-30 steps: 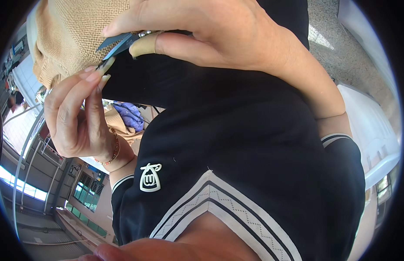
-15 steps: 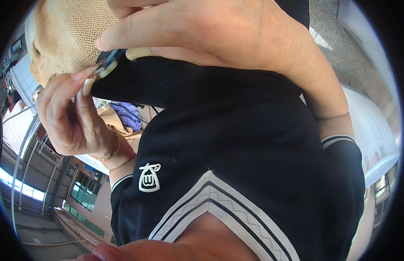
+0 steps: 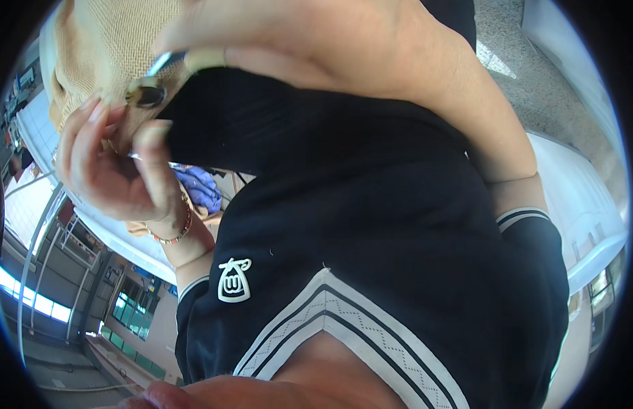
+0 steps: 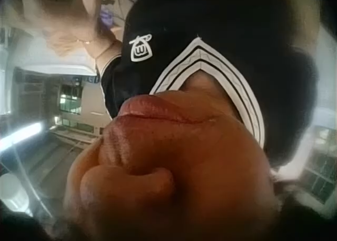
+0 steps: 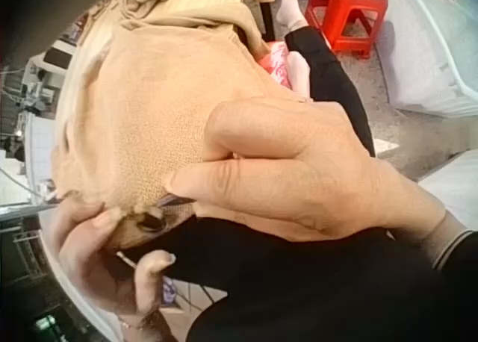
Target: Trimming excess threads from buttons and seams on a beige knitted sweater using small snips.
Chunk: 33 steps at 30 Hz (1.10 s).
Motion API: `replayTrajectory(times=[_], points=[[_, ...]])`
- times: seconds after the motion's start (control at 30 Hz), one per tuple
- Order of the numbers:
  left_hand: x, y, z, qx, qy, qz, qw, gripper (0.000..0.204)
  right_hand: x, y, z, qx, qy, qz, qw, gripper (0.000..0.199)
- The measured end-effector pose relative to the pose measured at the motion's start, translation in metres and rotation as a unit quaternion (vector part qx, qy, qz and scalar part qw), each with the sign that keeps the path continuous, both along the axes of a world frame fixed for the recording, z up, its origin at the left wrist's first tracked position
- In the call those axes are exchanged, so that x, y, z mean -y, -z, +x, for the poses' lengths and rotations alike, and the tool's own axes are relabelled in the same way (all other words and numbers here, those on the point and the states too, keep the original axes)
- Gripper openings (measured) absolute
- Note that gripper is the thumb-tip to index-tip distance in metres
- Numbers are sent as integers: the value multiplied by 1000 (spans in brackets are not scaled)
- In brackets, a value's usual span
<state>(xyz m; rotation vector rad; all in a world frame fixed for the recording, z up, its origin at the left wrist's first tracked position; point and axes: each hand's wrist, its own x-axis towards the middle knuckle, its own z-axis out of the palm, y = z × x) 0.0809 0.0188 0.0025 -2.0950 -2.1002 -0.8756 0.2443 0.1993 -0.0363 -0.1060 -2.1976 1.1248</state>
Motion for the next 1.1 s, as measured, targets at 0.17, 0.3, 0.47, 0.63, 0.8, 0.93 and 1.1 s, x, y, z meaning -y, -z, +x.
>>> replayTrajectory(times=[0.17, 0.3, 0.47, 0.63, 0.8, 0.93, 1.1], points=[[11, -6, -8, -71, -75, -20, 994, 34, -16, 0, 13, 18, 80, -48, 996, 35], [27, -8, -22, -71, -75, -16, 994, 24, -16, 5, 18, 16, 94, -119, 988, 33], [78, 3, -39, 15, -106, -12, 994, 13, -5, 12, 10, 40, 70, -178, 981, 34], [106, 12, -51, -5, -160, -26, 987, 11, 0, 2, 4, 65, 59, -172, 981, 34], [117, 36, -59, 62, -244, -46, 967, 14, 11, 15, -9, 17, 12, -112, 993, 37], [106, 42, -63, 89, -186, -70, 976, 16, 22, -2, -6, 49, -21, -79, 995, 41], [86, 17, -45, 102, -255, -53, 960, 22, 30, 0, -4, 59, -17, -96, 993, 41]])
